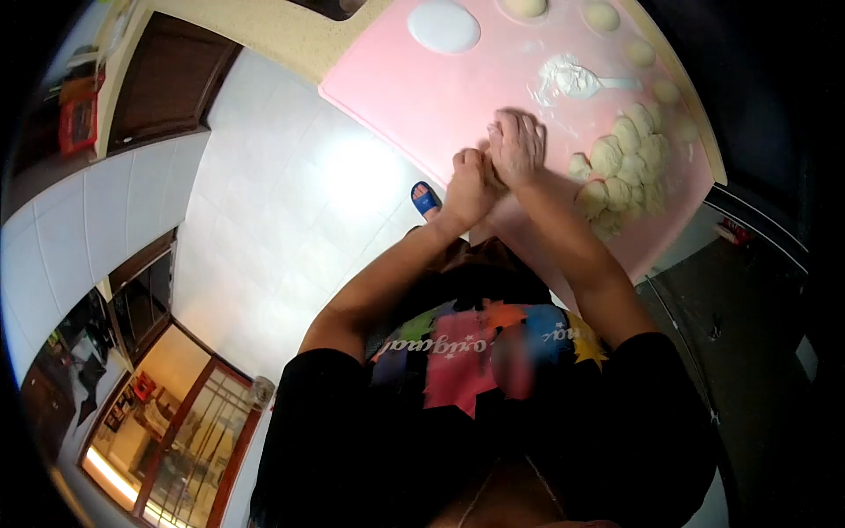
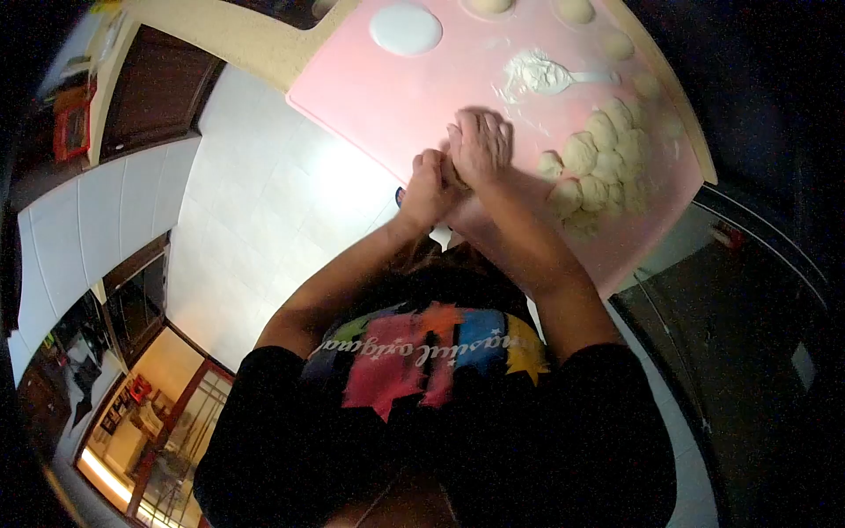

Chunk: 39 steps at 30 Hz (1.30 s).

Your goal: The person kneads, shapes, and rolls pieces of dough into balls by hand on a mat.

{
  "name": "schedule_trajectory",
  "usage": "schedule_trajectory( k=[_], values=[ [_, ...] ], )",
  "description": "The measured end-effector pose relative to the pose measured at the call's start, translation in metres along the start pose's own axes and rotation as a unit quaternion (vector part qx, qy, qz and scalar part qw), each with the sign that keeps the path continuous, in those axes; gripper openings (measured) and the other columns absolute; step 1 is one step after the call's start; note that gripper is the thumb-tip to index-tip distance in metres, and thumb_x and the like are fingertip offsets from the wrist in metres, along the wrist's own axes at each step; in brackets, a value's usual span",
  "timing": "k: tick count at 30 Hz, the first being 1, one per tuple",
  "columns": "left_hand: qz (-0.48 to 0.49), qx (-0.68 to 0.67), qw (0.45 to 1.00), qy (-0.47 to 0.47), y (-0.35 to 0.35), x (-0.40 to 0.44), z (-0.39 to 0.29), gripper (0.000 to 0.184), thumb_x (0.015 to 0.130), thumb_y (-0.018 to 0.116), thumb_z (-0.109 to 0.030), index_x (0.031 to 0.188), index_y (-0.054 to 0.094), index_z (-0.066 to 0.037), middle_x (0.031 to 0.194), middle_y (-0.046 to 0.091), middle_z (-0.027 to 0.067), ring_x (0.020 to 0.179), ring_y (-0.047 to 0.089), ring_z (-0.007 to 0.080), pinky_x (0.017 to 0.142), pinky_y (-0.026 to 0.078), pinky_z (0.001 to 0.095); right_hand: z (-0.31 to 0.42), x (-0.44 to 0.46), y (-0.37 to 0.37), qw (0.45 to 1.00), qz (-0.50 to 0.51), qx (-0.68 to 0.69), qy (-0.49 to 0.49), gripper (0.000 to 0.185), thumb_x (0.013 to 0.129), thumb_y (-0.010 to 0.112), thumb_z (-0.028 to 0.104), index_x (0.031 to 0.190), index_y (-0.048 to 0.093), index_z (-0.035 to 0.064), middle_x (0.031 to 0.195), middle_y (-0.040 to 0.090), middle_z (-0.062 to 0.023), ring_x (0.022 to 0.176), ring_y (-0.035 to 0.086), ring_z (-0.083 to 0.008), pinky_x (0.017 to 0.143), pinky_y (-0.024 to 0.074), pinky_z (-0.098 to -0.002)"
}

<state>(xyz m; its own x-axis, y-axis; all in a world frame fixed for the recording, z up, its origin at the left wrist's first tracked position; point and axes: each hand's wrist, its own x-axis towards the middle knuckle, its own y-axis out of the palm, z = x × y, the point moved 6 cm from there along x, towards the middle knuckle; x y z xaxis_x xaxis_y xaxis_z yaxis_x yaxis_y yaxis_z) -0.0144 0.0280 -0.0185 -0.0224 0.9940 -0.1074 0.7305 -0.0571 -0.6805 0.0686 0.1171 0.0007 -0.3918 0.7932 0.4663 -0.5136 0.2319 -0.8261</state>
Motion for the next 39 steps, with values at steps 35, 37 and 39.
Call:
schedule_trajectory(
  k=[35,37,39],
  values=[
    [-0.029,-0.247,0.943,-0.223,-0.034,0.037,0.021,0.046,0.079,0.08,-0.017,0.115,0.057,0.0,0.117,0.064,0.0204,0.1,0.067,0.0326,0.088,0.054,0.0387,-0.041,-0.006,-0.002,0.818,0.13,0.464,0.314,0.042,0.105,0.046,0.035,0.129,0.061,0.0031,0.115,0.064,-0.0078,0.112,0.057,-0.0193,0.1,0.0428,-0.0379],
    [-0.051,-0.136,0.978,-0.147,-0.034,0.034,-0.003,0.046,0.076,0.08,-0.017,0.114,0.059,-0.002,0.115,0.063,0.0195,0.105,0.062,0.0363,0.089,0.053,0.0432,-0.033,0.009,0.013,0.778,0.097,0.447,0.43,0.039,0.105,0.046,0.034,0.118,0.065,0.0019,0.101,0.065,-0.0092,0.097,0.061,-0.0241,0.09,0.0465,-0.0418],
    [-0.066,-0.09,0.987,-0.113,-0.034,0.028,-0.007,0.051,0.074,0.081,-0.017,0.118,0.059,-0.003,0.115,0.063,0.0186,0.108,0.061,0.036,0.09,0.053,0.0441,-0.032,0.008,0.044,0.941,0.171,0.175,0.231,0.034,0.102,0.048,0.03,0.116,0.06,0.0014,0.102,0.065,-0.0166,0.099,0.06,-0.0353,0.09,0.0449,-0.0458]
  ],
)
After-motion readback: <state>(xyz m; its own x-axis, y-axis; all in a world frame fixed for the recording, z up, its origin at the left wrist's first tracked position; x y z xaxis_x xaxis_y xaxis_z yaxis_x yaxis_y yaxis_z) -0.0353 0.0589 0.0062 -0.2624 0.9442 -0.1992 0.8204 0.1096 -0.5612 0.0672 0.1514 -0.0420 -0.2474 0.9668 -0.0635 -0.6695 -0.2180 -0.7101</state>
